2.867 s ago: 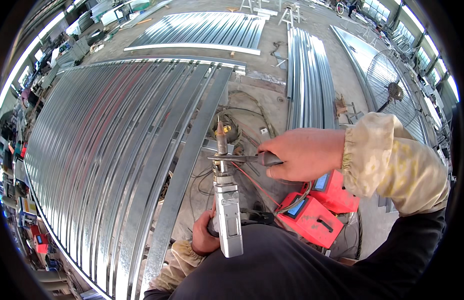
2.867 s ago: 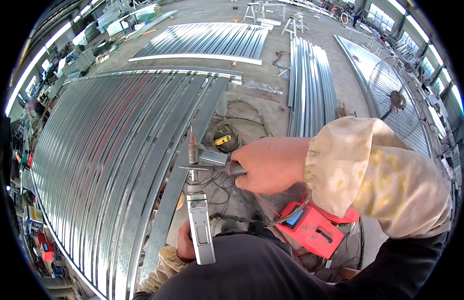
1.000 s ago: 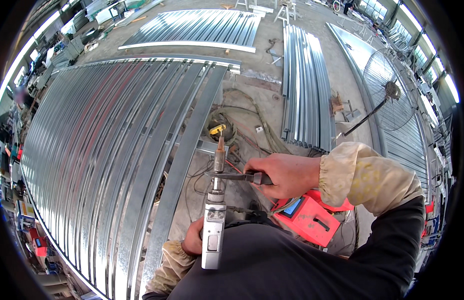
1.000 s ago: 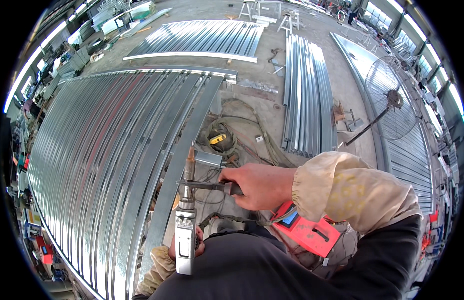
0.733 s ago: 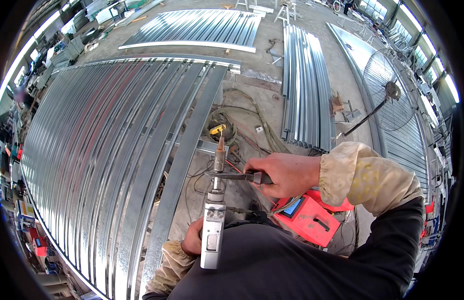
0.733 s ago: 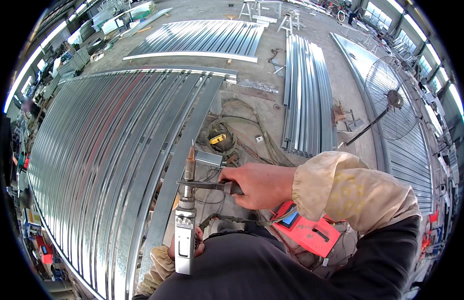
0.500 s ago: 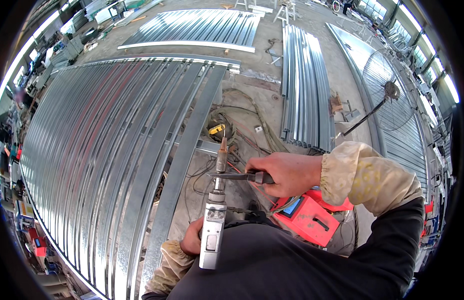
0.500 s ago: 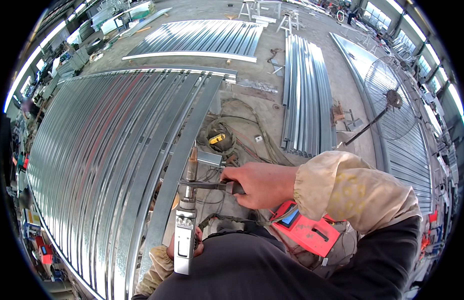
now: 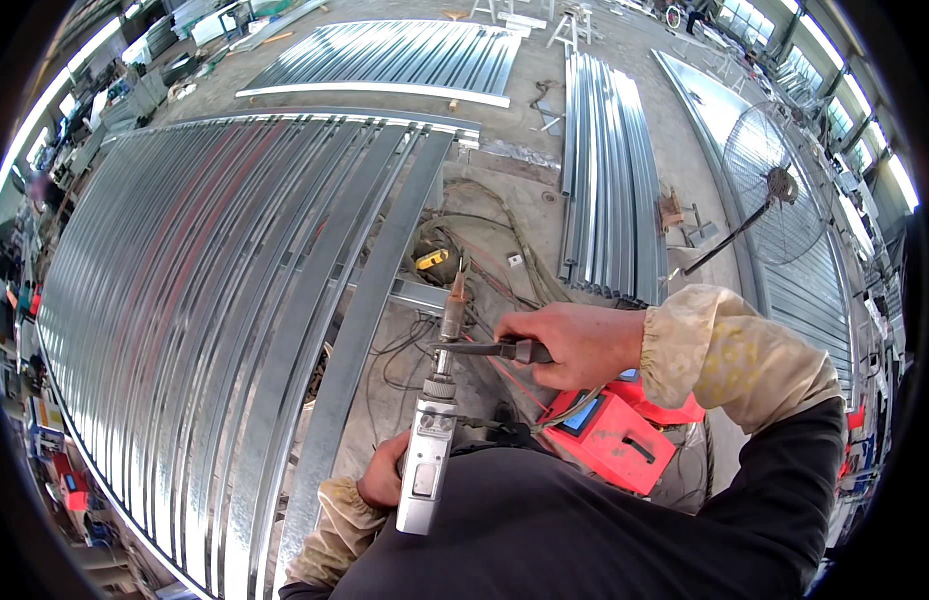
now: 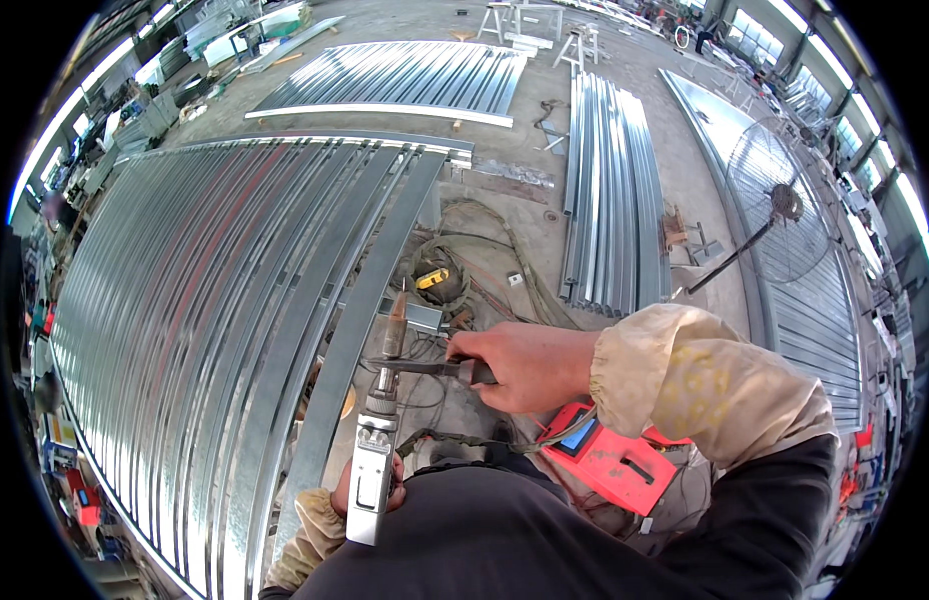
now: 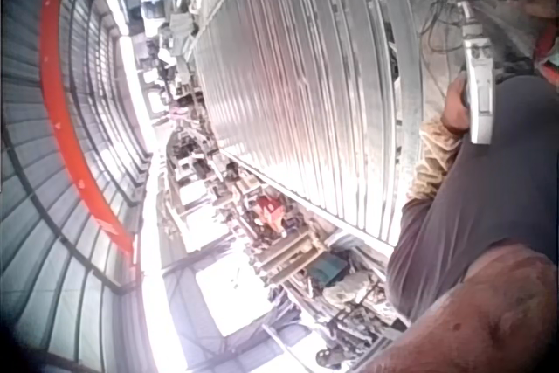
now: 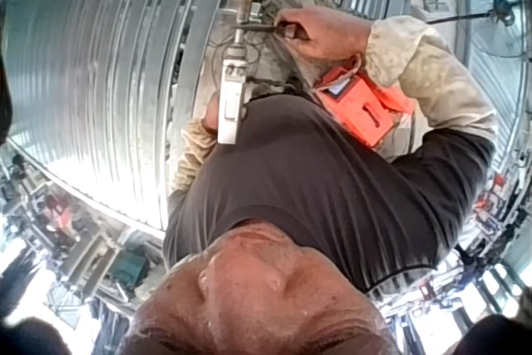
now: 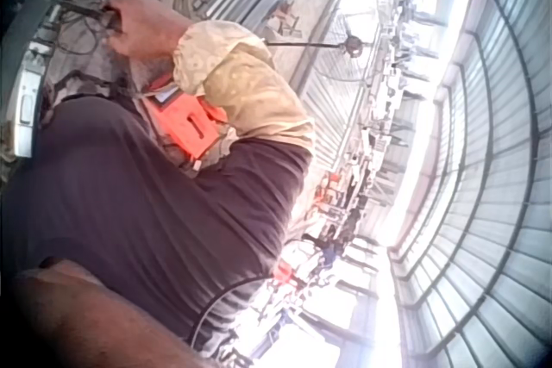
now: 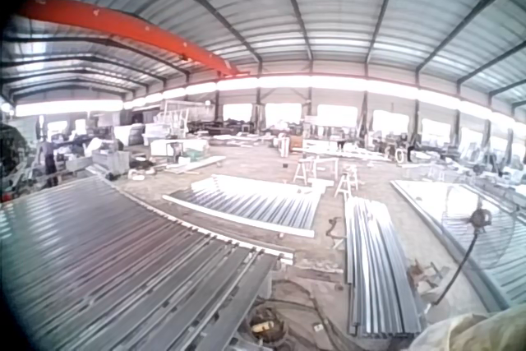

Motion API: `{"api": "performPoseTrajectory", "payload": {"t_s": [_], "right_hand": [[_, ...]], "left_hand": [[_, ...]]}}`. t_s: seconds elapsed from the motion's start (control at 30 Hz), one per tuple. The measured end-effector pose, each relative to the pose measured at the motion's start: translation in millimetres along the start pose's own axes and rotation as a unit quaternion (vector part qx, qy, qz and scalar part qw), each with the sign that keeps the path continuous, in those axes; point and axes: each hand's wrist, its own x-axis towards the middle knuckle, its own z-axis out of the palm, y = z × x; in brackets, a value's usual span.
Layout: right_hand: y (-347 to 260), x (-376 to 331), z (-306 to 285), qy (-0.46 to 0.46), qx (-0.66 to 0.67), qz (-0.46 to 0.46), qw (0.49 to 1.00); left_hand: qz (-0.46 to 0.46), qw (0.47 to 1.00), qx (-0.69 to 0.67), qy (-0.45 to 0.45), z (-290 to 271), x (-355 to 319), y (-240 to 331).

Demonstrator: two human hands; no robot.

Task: The person operates a welding machine's touchscreen to adjust settings, then uses pliers to adjust the welding torch. They proceed to weld metal frame components together, creating visible sparks and molten metal at the joints.

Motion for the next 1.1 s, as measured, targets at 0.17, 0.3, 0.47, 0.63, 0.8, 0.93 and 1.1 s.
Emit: {"api": "performPoseTrajectory", "payload": {"t_s": [0.17, 0.3, 0.47, 0.63, 0.8, 0.93, 1.1], "right_hand": [[-4, 4, 2, -0.021, 0.012, 0.025, 0.999], [5, 5, 12, -0.067, 0.022, 0.021, 0.997], [27, 3, 45, -0.061, 0.25, 0.019, 0.966], [-1, 50, 70, 0.099, 0.6, -0.098, 0.788], [-32, 108, 85, 0.172, 0.716, -0.249, 0.629], [-40, 115, 75, 0.184, 0.736, -0.319, 0.568], [-41, 119, 71, 0.228, 0.692, -0.339, 0.595]], "left_hand": [[-0.023, 0.999, 0.0, 0.03, -23, -9, -27], [0.067, 0.993, 0.063, 0.069, -20, -13, -17], [0.14, 0.978, 0.152, 0.018, -31, -25, 7], [0.092, 0.993, 0.062, -0.046, -39, -35, 44], [0.073, 0.989, 0.015, -0.124, -53, -29, 68], [0.079, 0.983, 0.061, -0.155, -62, -26, 79], [0.115, 0.993, -0.014, -0.023, -56, -25, 76]]}}
